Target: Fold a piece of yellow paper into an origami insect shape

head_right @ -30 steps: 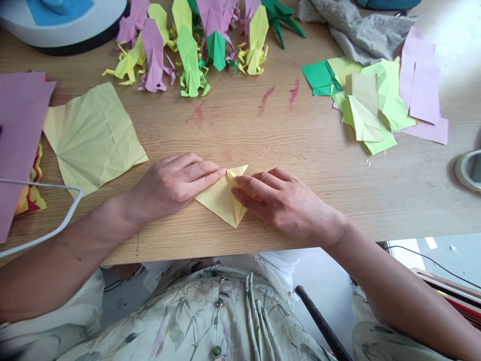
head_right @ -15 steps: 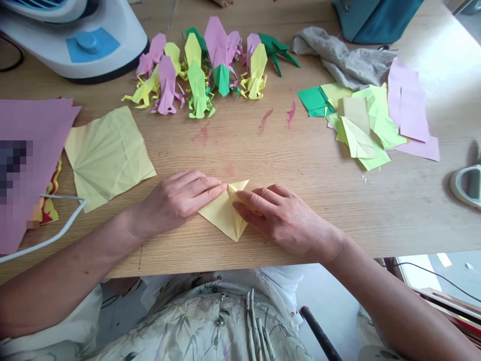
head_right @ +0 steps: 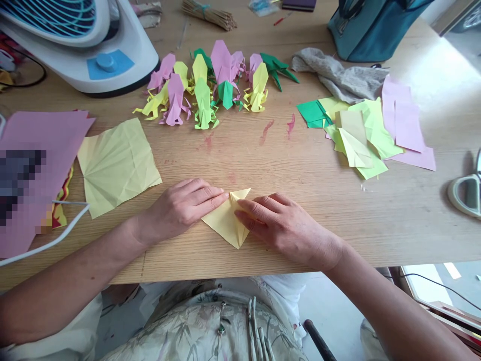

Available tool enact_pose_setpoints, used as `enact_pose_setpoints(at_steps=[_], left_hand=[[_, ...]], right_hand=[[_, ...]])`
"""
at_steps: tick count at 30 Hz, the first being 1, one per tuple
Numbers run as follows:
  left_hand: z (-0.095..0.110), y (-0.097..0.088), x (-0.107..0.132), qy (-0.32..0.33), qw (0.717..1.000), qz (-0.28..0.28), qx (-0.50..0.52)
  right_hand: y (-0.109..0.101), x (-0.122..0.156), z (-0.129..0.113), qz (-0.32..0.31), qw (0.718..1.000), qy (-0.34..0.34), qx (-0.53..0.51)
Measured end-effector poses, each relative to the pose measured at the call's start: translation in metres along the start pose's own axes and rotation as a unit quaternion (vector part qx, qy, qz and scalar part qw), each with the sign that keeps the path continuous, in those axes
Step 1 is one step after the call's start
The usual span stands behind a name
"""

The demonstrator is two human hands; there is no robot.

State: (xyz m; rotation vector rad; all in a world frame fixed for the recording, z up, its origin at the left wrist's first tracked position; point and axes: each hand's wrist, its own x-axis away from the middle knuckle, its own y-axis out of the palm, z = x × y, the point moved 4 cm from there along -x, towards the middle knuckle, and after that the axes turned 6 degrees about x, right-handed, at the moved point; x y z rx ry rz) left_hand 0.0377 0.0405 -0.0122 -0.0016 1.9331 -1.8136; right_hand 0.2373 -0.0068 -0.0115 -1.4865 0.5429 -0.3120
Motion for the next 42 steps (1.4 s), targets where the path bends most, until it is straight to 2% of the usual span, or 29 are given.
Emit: enact_pose_setpoints(at_steps=[22, 32, 42], left_hand=[[-0.0012, 0.0049, -0.0016, -0.008, 1.000, -0.019, 0.004], [-0.0026, 0.0069, -0.0010, -0.026, 0.997, -0.032, 0.060], [-0.0026, 0.0075, -0.0016, -0.008, 0.999, -0.026, 0.045]], right_hand=[[0.0023, 0.0023, 0.0029, 0.026, 0.998, 0.021, -0.047], [0.0019, 0.0014, 0.0021, 0.023, 0.999, 0.017, -0.030], [0.0017, 0.0022, 0.0016, -0.008, 0.999, 0.012, -0.030]])
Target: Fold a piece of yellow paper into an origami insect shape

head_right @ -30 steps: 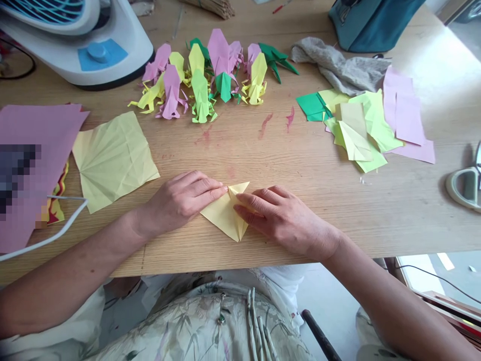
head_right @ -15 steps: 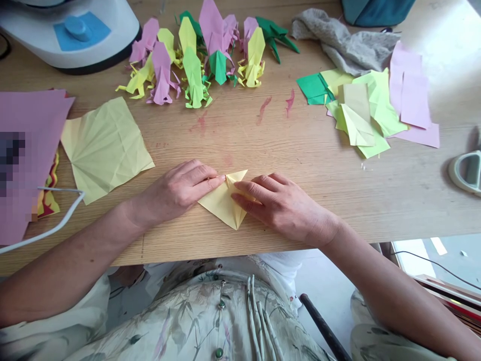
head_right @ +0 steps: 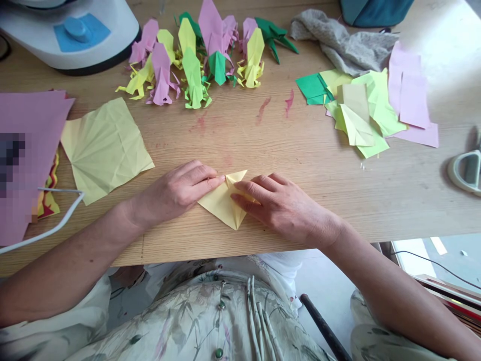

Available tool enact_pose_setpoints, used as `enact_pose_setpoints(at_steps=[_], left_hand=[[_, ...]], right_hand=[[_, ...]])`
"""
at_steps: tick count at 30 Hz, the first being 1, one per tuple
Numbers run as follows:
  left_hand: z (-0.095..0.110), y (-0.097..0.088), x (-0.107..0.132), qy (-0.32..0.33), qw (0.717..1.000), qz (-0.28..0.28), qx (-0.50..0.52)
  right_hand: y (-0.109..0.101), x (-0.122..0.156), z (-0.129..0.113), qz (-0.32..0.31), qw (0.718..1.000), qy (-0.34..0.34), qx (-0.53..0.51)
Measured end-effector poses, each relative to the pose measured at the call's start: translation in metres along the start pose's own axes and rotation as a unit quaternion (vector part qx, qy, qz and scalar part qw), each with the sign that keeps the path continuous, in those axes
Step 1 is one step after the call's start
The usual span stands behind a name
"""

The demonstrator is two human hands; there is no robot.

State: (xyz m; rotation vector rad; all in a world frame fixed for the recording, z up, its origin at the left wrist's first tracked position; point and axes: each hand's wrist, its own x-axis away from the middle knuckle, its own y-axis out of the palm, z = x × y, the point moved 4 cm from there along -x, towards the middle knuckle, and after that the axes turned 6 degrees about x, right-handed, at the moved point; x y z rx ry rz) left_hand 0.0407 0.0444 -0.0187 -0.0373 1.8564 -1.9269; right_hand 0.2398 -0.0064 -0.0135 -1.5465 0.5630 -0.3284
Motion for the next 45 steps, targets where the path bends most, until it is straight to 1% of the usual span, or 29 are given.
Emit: enact_pose_setpoints(at_steps=[4, 14, 18, 26, 33, 38, 45], left_hand=[[0.000, 0.000, 0.000, 0.001, 1.000, 0.002, -0.001], [0.000, 0.000, 0.000, 0.004, 1.000, -0.006, -0.018], [0.000, 0.000, 0.000, 0.001, 1.000, -0.005, -0.015], [0.000, 0.000, 0.000, -0.006, 1.000, -0.014, -0.005], [0.000, -0.001, 0.000, -0.003, 1.000, -0.017, -0.013], [0.000, -0.001, 0.000, 0.001, 1.000, -0.013, -0.012], [0.000, -0.001, 0.000, -0.001, 1.000, -0.012, -0.013]], right_hand=[[0.002, 0.001, 0.001, 0.003, 1.000, 0.001, 0.014], [0.002, 0.001, 0.001, 0.007, 1.000, 0.002, 0.009], [0.002, 0.000, -0.002, 0.010, 1.000, -0.003, 0.027], [0.001, -0.001, -0.009, -0.003, 0.999, -0.017, 0.042], [-0.001, 0.007, -0.014, 0.025, 1.000, 0.001, 0.016], [0.000, 0.013, -0.018, 0.014, 1.000, 0.015, 0.016], [0.002, 0.013, -0.018, 0.004, 0.999, 0.017, 0.030]])
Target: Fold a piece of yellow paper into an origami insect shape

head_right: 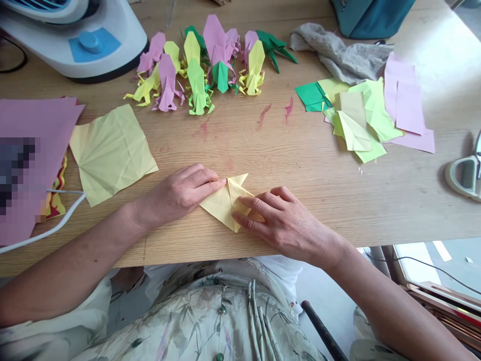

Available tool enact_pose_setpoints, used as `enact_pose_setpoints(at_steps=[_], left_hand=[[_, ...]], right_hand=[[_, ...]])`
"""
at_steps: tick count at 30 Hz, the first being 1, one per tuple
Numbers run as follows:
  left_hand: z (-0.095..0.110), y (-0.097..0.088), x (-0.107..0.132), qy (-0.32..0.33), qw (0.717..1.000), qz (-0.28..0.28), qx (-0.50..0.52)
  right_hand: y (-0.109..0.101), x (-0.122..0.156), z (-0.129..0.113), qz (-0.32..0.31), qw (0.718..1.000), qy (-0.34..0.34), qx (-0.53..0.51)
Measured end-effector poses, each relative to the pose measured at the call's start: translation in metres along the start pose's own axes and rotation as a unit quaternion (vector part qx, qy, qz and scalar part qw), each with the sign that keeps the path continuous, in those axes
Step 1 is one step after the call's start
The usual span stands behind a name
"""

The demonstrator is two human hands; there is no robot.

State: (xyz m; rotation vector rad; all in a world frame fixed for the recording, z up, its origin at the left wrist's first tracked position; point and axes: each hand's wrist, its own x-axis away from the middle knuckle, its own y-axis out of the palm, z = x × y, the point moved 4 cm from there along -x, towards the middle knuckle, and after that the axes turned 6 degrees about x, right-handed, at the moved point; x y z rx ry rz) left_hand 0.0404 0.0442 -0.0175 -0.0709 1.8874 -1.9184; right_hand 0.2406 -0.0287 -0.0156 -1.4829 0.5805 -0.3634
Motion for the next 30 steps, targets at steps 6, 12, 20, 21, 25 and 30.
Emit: enact_pose_setpoints(at_steps=[6, 12, 20, 21, 25, 30], left_hand=[[0.000, 0.000, 0.000, -0.005, 1.000, -0.003, -0.006], [-0.001, 0.001, 0.000, -0.006, 1.000, 0.001, 0.009], [-0.002, 0.003, 0.001, -0.008, 1.000, -0.003, 0.008], [-0.002, 0.003, 0.001, -0.009, 1.000, -0.004, 0.008], [-0.002, 0.003, 0.002, -0.013, 1.000, -0.003, 0.019], [-0.002, 0.003, 0.001, -0.013, 1.000, -0.008, 0.011]], right_hand=[[-0.003, -0.002, -0.002, 0.014, 1.000, -0.020, -0.012], [-0.002, -0.006, -0.001, -0.008, 0.998, -0.025, -0.054], [-0.006, -0.013, -0.001, 0.029, 0.998, -0.034, -0.041], [-0.006, -0.013, -0.001, 0.031, 0.998, -0.036, -0.047], [-0.004, -0.012, 0.000, 0.040, 0.995, -0.041, -0.081], [-0.001, -0.010, 0.001, 0.041, 0.993, -0.039, -0.102]])
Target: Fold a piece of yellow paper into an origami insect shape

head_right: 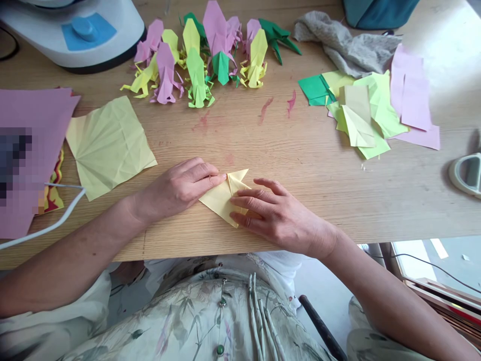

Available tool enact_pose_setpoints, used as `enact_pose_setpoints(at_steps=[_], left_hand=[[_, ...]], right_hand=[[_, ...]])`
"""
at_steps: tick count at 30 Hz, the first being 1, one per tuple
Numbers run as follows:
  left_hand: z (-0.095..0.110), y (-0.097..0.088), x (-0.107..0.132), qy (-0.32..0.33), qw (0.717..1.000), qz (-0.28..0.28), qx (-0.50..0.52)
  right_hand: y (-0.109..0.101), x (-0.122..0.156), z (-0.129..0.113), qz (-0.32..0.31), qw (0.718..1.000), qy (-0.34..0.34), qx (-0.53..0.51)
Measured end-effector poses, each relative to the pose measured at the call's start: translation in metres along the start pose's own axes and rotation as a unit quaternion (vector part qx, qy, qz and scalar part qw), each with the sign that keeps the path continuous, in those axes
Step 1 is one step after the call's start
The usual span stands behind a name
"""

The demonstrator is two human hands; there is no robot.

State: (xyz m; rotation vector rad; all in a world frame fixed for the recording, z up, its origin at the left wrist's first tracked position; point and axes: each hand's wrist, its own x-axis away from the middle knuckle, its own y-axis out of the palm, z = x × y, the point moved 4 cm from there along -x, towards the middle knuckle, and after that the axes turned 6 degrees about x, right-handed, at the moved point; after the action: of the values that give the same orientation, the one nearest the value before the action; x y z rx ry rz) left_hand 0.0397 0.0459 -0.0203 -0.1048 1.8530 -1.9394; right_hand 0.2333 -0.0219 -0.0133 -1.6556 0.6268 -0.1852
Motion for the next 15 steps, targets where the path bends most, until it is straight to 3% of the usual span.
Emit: enact_pose_setpoints(at_steps=[15], left_hand=[[0.0002, -0.0004, 0.0002, 0.003, 1.000, 0.008, 0.006]], right_hand=[[0.0034, 0.0055, -0.0003, -0.016, 1.000, 0.012, -0.022]])
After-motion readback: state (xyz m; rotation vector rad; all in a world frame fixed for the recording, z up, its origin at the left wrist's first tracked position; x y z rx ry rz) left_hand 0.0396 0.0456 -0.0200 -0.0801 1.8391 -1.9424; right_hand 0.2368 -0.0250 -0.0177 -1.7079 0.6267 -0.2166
